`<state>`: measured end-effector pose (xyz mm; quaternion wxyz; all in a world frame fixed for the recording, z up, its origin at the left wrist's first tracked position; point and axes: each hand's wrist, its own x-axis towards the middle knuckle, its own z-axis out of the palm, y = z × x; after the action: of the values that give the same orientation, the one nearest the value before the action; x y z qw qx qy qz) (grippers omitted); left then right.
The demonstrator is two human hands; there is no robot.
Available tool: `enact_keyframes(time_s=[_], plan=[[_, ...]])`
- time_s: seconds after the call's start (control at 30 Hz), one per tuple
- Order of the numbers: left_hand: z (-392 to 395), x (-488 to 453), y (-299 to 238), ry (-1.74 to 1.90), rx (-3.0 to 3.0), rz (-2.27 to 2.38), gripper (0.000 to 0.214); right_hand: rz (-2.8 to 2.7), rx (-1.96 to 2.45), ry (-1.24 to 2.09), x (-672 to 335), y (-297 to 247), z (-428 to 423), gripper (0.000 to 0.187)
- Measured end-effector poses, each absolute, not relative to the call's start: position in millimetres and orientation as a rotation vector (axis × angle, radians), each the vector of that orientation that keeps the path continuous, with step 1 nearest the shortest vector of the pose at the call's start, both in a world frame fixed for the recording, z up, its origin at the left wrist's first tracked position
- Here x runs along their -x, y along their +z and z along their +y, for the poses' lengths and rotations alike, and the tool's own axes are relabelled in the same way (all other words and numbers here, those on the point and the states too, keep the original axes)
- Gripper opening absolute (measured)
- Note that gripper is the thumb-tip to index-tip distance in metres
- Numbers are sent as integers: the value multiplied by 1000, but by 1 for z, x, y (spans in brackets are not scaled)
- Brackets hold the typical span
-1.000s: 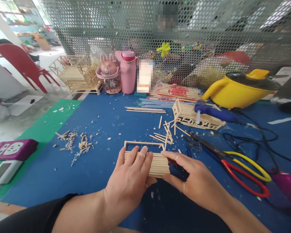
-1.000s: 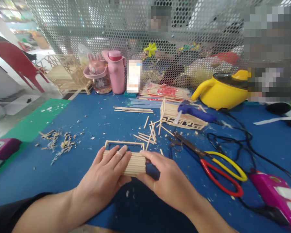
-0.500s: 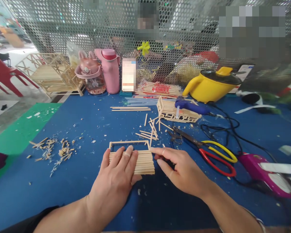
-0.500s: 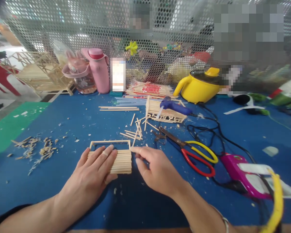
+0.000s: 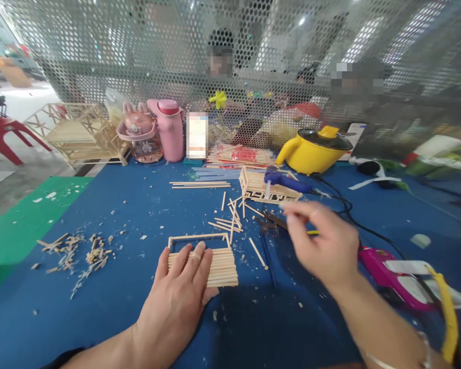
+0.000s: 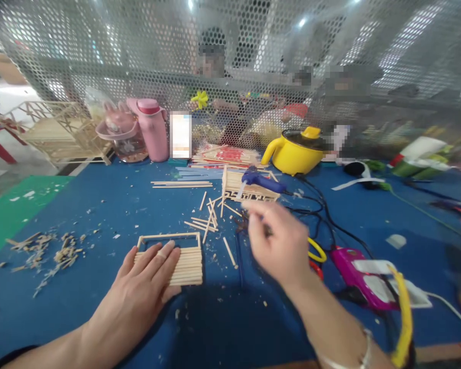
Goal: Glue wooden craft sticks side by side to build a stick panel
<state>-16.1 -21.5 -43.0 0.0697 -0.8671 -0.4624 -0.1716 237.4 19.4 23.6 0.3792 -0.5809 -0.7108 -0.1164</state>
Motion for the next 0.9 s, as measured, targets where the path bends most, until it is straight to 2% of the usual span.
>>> enact_keyframes(time_s=[0.07,0.13,0.33,0.63,0.9], plan=[[-21,16,-43,-522,2610,-1407,47,-1886,1760,-398,-261,37,50,39],[-21,15,-42,-505,2624,-1425,45,-1951,1859,-341,-282,43,86,52],[-20,16,-35,-445,2694,-1472,41,-2078,1894,-37,-309,32,140,46],[-17,16,-20,-530,2768,-1580,32,-1771,1722,115,-297,65,95,41],[16,27,-6,-643,3114,-1746,26,-1944,1586,755,-275,56,27,49]])
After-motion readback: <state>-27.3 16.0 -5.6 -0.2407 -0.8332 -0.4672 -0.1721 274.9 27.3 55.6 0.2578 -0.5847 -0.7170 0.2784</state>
